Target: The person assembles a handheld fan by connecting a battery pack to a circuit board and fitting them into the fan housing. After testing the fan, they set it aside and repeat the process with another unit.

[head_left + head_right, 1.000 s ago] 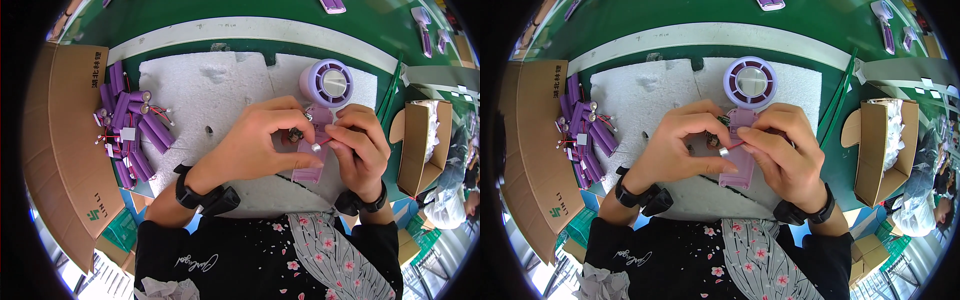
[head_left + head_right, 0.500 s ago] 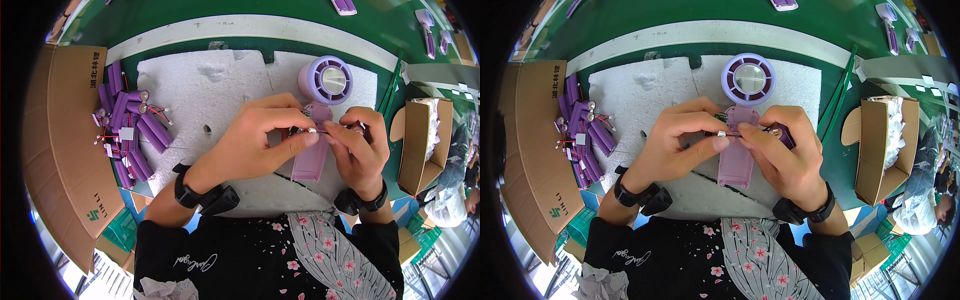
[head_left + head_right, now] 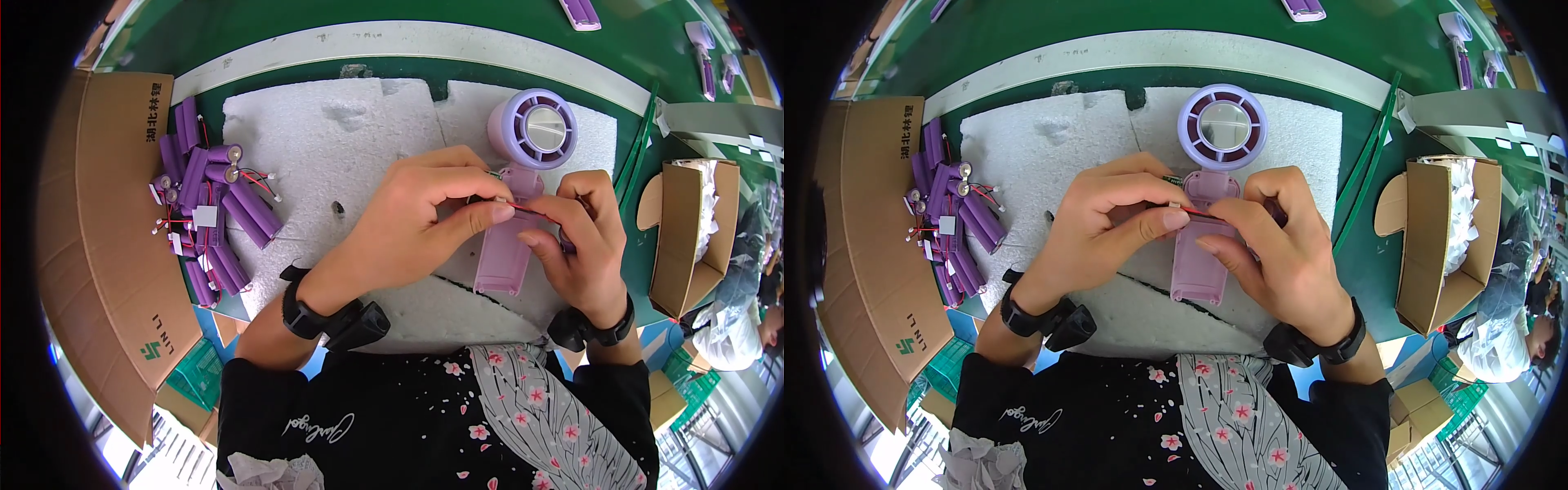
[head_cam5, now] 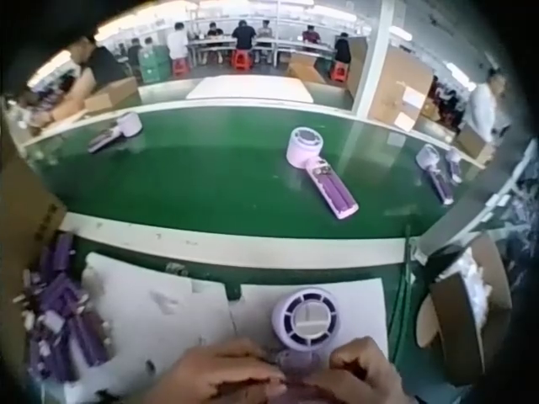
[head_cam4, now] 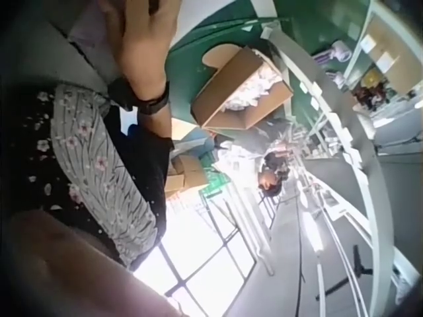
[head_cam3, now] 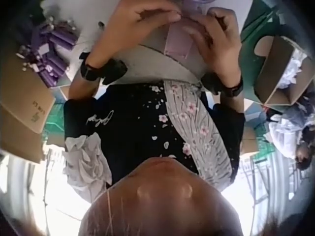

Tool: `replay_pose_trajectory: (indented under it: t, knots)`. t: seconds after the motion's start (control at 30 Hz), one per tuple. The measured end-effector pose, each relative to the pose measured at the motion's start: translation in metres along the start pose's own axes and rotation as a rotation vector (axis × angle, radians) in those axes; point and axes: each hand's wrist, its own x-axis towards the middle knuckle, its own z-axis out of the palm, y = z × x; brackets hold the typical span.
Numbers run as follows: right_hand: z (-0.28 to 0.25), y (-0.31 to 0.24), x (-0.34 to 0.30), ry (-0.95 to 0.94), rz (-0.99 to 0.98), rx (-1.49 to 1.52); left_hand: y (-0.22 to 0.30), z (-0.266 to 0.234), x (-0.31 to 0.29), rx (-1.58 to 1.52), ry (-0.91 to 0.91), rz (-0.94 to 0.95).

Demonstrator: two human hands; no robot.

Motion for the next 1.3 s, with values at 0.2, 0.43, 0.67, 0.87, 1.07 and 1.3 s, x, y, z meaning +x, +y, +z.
replay_pose_trajectory:
  t: [0.2,0.43,0.67,0.87,1.07,1.3]
  knots:
    - [0.0,-0.001,0.0,0.039,-0.027,-0.009,0.001,0.0,0.001,0.087,-0.033,0.059]
    - [0.005,0.003,0.0,0.018,0.008,0.034,0.001,0.0,0.001,0.111,-0.029,0.103]
    - [0.004,0.004,0.001,-0.019,0.051,0.113,0.003,-0.001,0.0,0.081,-0.03,0.056]
    - [0.004,0.006,-0.001,0.029,-0.04,-0.023,0.002,-0.004,0.0,-0.031,-0.106,-0.013]
    - [0.005,0.01,-0.001,0.027,-0.114,-0.014,0.002,-0.01,0.002,-0.241,-0.161,-0.147]
    - [0.006,0.009,-0.002,0.003,-0.109,-0.009,0.005,-0.013,0.003,-0.377,-0.156,-0.291]
